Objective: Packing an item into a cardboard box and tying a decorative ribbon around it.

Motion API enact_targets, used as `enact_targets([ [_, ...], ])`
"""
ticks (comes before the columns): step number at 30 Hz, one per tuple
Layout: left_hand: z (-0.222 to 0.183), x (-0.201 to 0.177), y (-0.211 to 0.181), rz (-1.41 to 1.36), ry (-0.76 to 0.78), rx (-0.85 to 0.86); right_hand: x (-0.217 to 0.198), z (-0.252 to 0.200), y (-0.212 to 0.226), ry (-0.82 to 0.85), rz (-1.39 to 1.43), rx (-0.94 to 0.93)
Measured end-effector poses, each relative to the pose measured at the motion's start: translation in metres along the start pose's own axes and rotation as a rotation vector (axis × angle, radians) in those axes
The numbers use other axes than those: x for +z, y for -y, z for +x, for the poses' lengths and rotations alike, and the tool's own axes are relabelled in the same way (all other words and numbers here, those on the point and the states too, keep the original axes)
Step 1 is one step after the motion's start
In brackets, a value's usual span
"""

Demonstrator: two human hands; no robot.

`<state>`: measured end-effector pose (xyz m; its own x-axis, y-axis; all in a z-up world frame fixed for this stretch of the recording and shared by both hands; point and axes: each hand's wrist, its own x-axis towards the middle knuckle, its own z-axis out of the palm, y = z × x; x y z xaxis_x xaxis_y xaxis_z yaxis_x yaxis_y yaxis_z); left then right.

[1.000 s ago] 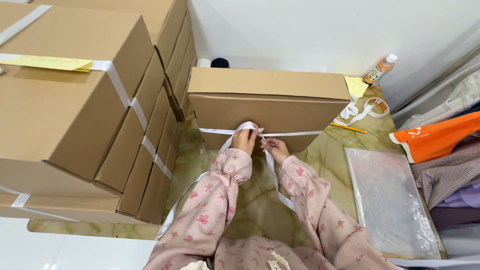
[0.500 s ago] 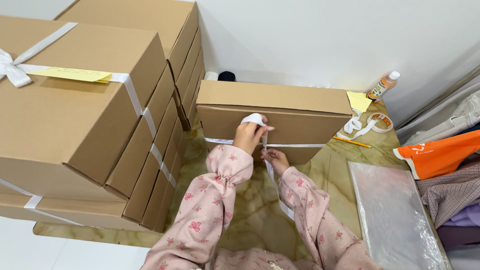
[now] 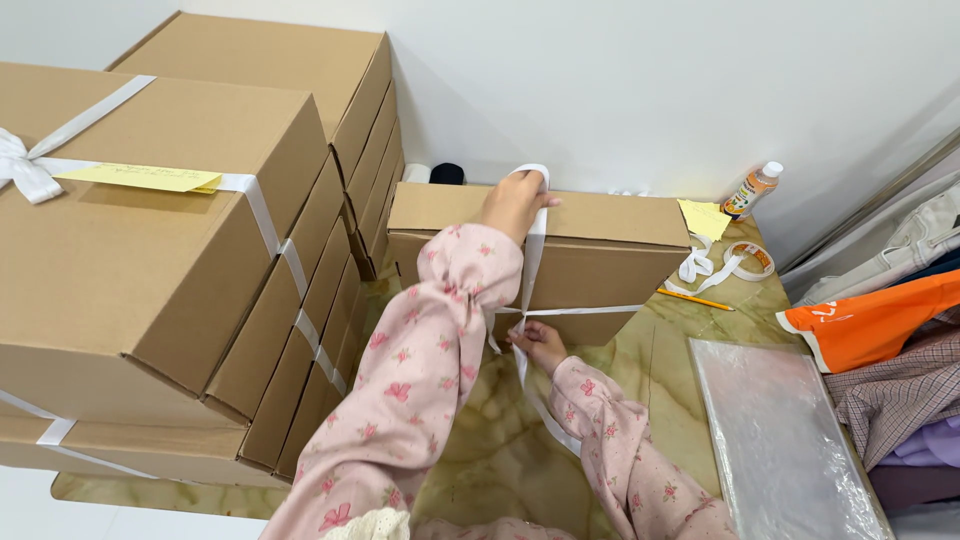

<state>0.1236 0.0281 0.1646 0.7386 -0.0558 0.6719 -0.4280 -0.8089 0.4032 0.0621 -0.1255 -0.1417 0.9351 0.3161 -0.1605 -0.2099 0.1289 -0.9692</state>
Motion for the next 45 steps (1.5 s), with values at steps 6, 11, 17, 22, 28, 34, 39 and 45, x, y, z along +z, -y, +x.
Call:
enact_targets([
  [6, 0.02, -0.02, -0.003, 0.128, 0.336, -0.16, 0.01, -0.016, 0.013, -0.044, 0.033, 0.091],
  [11, 0.021, -0.039, -0.01, 0.029, 0.397, -0.321, 0.018, -0.031, 0.029, -0.131, -0.096, 0.01],
  [17, 0.027, -0.05, -0.014, -0.064, 0.433, -0.428, 0.02, -0.022, 0.007, -0.125, -0.009, -0.031],
  [22, 0.028, -0.068, -0.021, -0.07, 0.449, -0.367, 0.024, -0.023, 0.008, -0.107, 0.033, -0.005],
  [28, 0.038, -0.053, -0.007, -0.098, 0.52, -0.292, 0.019, -0.026, 0.002, -0.114, 0.094, 0.014],
  [34, 0.036, -0.062, -0.011, -0.06, 0.546, -0.255, 0.022, -0.027, 0.005, -0.096, 0.146, 0.042],
  [39, 0.034, -0.038, 0.012, -0.125, 0.52, -0.089, 0.018, -0.024, 0.003, -0.077, 0.125, 0.048],
  [45, 0.039, -0.006, 0.044, -0.177, 0.569, -0.012, 0.014, -0.025, 0.002, -0.074, 0.129, 0.001],
])
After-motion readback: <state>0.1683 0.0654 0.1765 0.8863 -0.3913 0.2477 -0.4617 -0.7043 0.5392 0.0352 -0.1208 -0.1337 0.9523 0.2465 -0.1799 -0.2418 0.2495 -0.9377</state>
